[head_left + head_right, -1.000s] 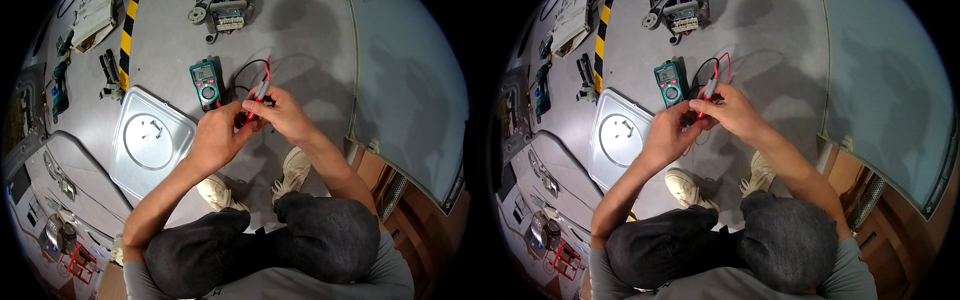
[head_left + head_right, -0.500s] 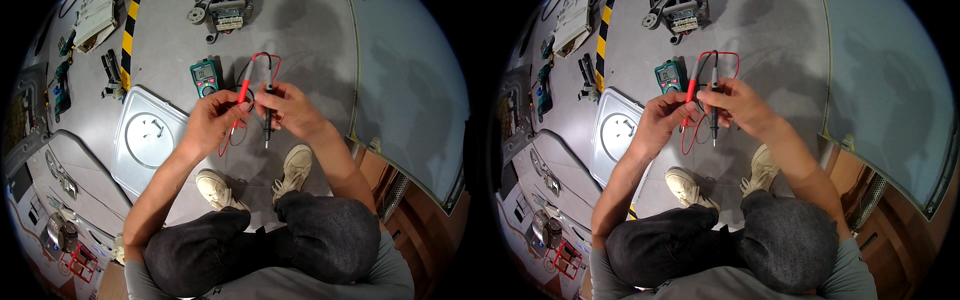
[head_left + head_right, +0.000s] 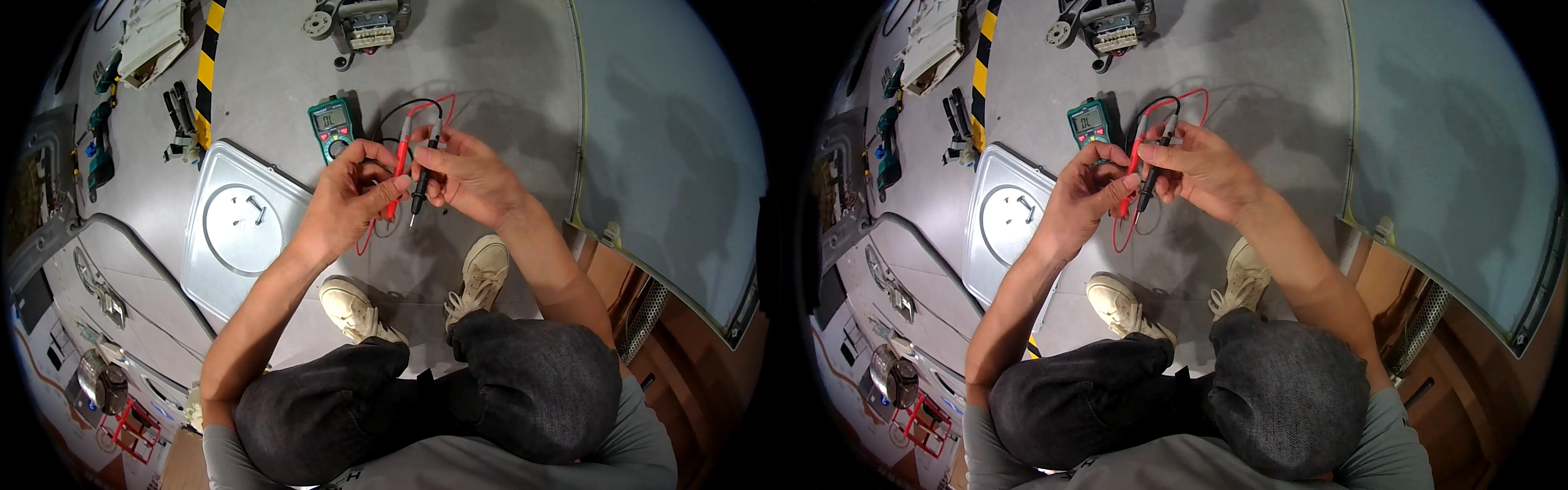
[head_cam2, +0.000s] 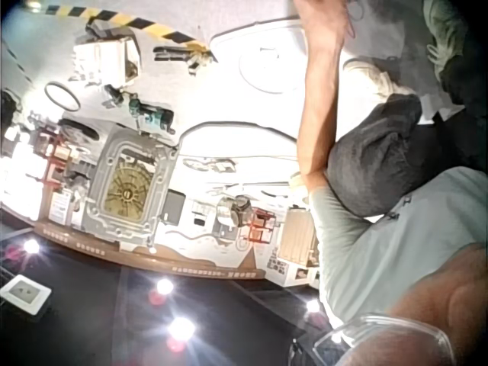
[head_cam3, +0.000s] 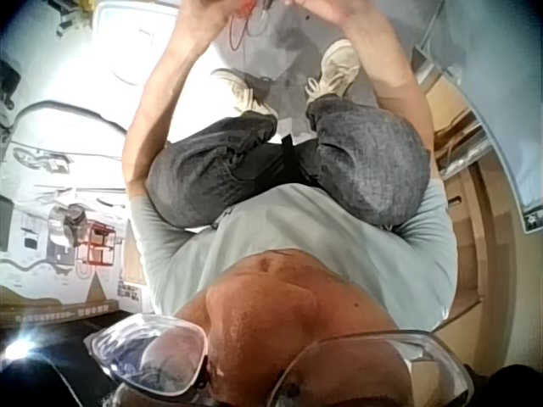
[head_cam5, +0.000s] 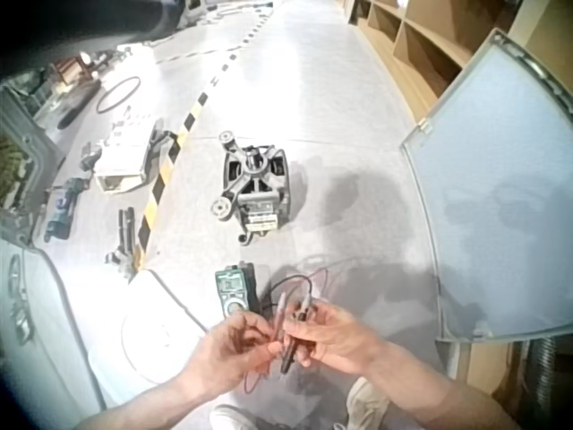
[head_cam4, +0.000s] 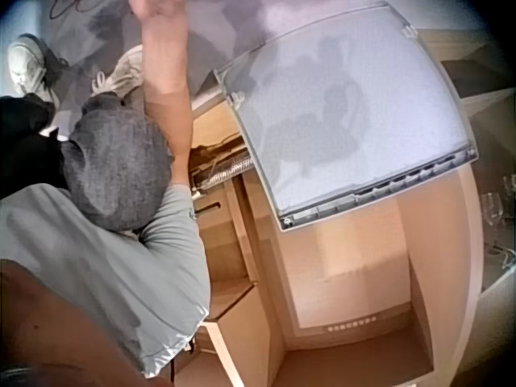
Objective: The person tests a washing machine motor with a multimeter by touching the probes to the motor's electrical terminals and adjusting the multimeter dial.
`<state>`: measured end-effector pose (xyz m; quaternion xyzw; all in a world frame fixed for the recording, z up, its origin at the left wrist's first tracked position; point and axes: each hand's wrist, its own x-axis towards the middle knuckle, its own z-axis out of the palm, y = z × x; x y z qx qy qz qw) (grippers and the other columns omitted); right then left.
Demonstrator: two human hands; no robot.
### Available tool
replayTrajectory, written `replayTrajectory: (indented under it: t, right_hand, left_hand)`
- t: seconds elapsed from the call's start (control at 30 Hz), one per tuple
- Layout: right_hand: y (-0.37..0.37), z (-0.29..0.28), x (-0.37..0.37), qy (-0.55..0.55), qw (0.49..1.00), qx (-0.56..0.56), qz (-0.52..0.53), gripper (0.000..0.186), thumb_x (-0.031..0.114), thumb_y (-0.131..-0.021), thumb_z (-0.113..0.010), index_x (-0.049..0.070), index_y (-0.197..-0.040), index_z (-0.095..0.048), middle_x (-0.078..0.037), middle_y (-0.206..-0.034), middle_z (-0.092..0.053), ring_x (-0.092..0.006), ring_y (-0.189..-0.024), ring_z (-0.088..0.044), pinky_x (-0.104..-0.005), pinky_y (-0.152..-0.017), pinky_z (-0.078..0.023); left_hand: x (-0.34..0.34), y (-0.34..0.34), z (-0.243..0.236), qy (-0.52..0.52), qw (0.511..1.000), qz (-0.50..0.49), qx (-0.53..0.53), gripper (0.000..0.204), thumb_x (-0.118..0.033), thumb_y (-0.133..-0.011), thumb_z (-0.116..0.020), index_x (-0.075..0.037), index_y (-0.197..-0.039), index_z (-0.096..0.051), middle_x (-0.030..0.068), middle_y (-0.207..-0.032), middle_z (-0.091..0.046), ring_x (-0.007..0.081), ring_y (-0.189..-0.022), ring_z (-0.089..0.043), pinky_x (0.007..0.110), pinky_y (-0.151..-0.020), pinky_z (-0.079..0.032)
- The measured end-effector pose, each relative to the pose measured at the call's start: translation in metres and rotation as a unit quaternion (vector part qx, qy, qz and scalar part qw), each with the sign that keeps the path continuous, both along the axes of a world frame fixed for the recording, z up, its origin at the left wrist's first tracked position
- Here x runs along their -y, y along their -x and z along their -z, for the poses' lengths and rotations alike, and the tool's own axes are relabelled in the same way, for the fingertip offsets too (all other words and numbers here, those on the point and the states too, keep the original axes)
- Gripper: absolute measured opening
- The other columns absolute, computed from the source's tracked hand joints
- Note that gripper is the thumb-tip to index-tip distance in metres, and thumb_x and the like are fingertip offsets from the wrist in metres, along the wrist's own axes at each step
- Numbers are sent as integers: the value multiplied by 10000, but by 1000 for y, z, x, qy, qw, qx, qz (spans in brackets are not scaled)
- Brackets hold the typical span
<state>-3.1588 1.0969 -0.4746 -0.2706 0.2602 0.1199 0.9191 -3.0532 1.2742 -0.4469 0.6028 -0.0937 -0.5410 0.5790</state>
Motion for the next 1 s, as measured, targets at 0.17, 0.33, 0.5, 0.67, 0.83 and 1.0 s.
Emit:
replayTrajectory:
  t: [0.17,0.33,0.5,0.67,0.83,1.0]
  right_hand:
    - [-3,-2,-4,13,999,-22,-42,203,192,-898,-705,40,-1013,-635,-48,-892,-645,-128,-594,-582,-258,-507,-465]
    - [-1,-2,-9,64,998,-22,-18,179,201,-892,-710,51,-962,-642,-32,-834,-635,-113,-581,-577,-251,-495,-465]
    - [-1,-2,-15,132,991,-3,9,172,211,-904,-695,54,-933,-633,-22,-794,-627,-94,-584,-568,-245,-503,-460]
    - [0,-7,-13,110,993,34,-6,216,258,-929,-668,46,-932,-626,-26,-802,-625,-92,-641,-573,-244,-538,-460]
    - [-3,-6,-10,122,989,84,-4,247,256,-949,-639,16,-1010,-638,-56,-868,-653,-124,-685,-598,-268,-601,-492]
    - [-6,-9,0,169,980,100,3,268,234,-951,-631,-10,-1060,-648,-75,-915,-673,-143,-710,-620,-291,-663,-530]
  left_hand:
    - [-1,0,2,54,998,31,-16,204,-82,-941,-643,-40,-1094,-516,13,-849,-620,64,-728,-519,220,-660,-435]
    - [2,3,3,41,997,36,47,208,-81,-945,-637,-30,-1101,-510,17,-923,-619,61,-768,-503,223,-709,-434]
    - [-1,3,-2,-29,987,99,119,231,-100,-935,-655,-17,-1104,-522,25,-961,-621,76,-828,-558,231,-730,-457]
    - [-3,-3,-6,34,997,70,-6,217,-113,-916,-681,-9,-1074,-575,36,-943,-643,103,-868,-604,238,-740,-477]
    - [-3,-11,-4,47,998,33,-1,222,-141,-912,-688,-7,-1080,-632,46,-918,-663,104,-850,-606,252,-740,-481]
    - [-11,-9,11,28,991,-54,-120,235,-200,-905,-709,-40,-1067,-653,22,-911,-662,87,-814,-608,229,-727,-487]
